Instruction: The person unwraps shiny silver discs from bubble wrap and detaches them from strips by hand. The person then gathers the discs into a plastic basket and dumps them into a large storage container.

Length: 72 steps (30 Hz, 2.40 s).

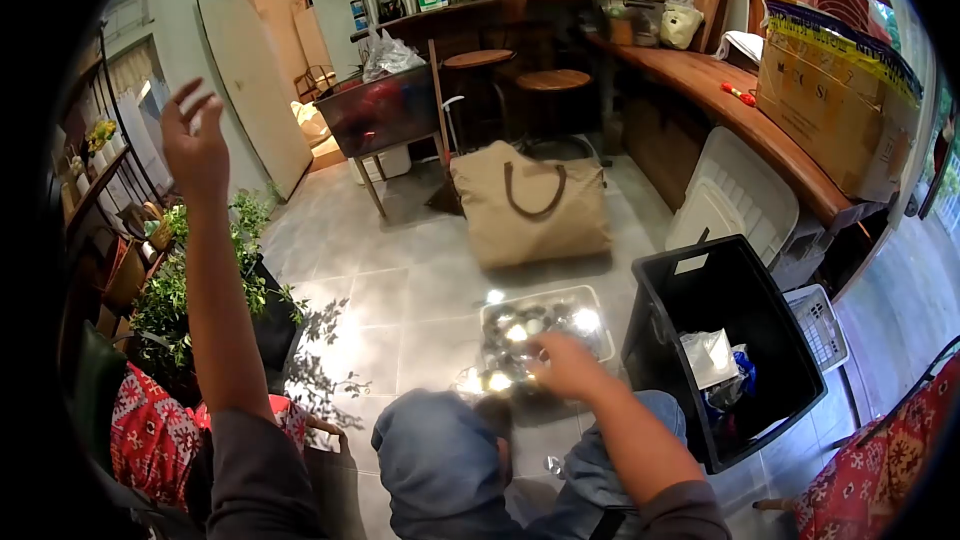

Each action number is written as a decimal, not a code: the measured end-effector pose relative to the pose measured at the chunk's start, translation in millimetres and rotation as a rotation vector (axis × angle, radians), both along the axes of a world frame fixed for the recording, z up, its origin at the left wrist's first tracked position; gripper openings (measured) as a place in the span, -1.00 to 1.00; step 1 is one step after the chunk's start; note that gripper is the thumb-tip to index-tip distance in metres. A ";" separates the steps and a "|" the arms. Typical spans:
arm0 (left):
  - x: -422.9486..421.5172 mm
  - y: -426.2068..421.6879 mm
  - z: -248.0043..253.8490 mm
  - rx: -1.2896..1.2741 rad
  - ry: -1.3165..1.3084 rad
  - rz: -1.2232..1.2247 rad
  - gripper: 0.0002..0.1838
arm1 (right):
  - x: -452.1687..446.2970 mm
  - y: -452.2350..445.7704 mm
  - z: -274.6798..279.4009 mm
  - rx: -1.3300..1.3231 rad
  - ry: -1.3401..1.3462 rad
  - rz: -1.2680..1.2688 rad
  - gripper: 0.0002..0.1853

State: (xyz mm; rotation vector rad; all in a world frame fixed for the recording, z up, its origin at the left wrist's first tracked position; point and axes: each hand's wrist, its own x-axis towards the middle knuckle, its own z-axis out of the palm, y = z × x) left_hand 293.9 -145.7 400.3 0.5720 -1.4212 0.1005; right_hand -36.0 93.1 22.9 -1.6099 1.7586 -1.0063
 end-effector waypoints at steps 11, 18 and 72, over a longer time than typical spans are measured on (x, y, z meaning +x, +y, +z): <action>-109.4 -19.0 -400.1 0.904 -0.896 -0.656 -0.68 | -57.9 31.4 32.0 -0.249 -0.223 -0.623 -0.78; -191.1 49.4 -595.7 0.744 -1.604 -0.310 -0.02 | -80.5 53.4 38.9 -0.140 -0.360 -0.664 -0.81; 97.7 -173.7 -595.4 1.272 -0.451 0.242 -0.10 | -57.3 19.9 50.3 0.006 -0.429 -0.547 -0.87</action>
